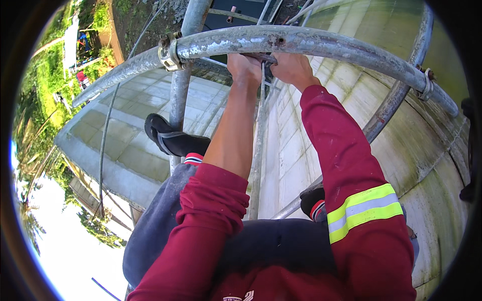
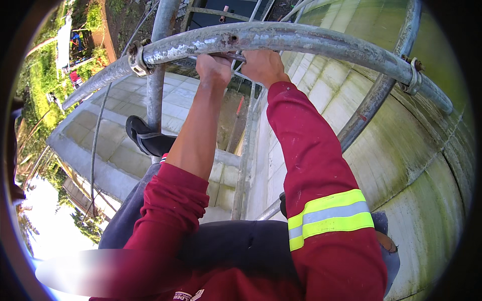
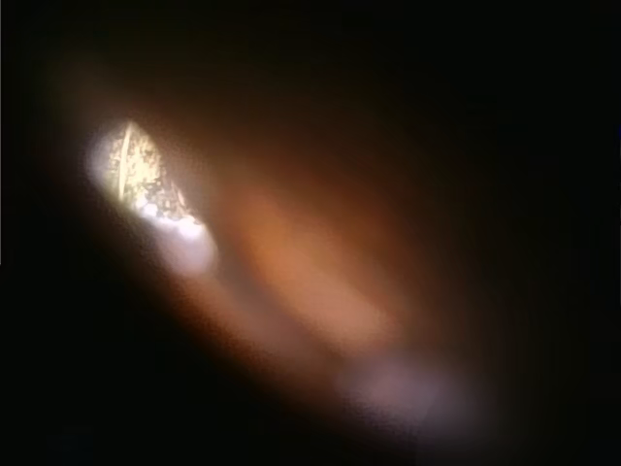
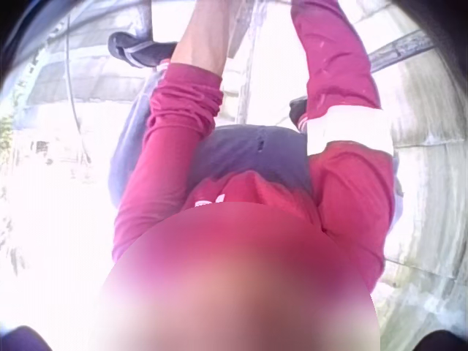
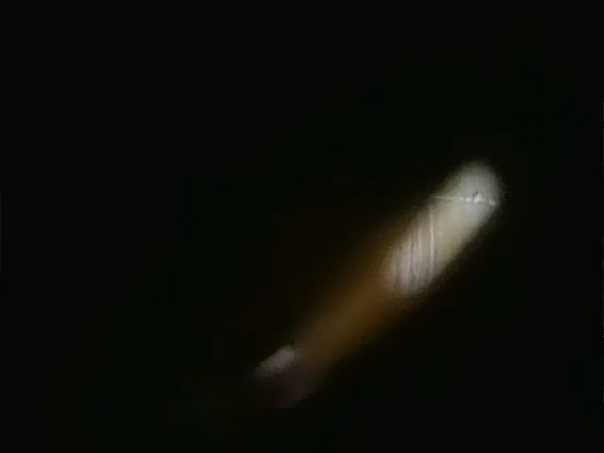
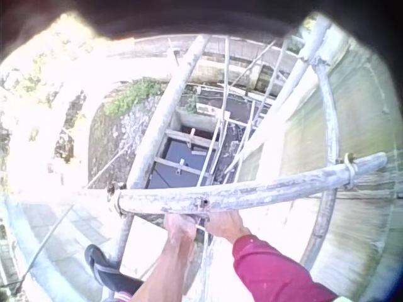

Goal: The person assembles a metal scaffolding structure by connecting poles with clamps and tightening them with a spanner. They work on multiple joints, securing the framework against a concrete wall.

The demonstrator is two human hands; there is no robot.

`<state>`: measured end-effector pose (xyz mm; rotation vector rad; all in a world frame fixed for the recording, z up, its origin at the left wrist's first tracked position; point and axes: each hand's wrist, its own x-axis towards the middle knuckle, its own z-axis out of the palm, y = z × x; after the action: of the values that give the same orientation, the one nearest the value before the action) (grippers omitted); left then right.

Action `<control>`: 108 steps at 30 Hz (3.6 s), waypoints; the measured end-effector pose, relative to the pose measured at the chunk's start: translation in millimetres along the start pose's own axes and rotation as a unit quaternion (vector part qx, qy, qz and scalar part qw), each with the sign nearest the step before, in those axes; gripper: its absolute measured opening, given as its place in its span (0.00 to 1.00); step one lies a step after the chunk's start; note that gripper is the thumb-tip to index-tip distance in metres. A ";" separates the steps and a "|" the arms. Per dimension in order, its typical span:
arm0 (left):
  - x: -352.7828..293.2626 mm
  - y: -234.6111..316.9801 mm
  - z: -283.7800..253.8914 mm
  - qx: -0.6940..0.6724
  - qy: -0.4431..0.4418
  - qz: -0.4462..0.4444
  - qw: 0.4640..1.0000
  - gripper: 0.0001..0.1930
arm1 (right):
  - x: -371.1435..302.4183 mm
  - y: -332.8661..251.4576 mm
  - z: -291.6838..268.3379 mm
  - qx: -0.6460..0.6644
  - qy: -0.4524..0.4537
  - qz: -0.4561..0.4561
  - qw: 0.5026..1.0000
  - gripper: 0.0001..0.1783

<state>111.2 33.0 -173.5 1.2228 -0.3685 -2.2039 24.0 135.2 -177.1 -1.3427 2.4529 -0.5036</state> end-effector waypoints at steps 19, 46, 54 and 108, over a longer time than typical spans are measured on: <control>-45.2 39.0 -48.1 0.231 0.169 -0.090 0.954 0.18 | -74.2 -108.5 45.7 0.396 -0.246 0.295 0.834 0.21; -29.4 30.1 -51.2 0.356 0.334 0.074 0.870 0.13 | -92.1 -108.2 84.4 0.501 -0.292 0.125 0.805 0.26; 6.0 -10.7 -17.0 0.020 0.037 -0.075 0.996 0.17 | -3.7 0.4 -36.1 0.092 -0.215 0.149 0.961 0.24; -10.5 1.8 11.4 -0.003 0.158 -0.101 0.982 0.15 | -9.7 -12.1 -27.1 0.135 -0.311 0.126 0.932 0.25</control>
<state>106.6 37.5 -159.3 1.6370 -0.1119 -2.1212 26.7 141.7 -146.7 -0.8803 1.9055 -0.2768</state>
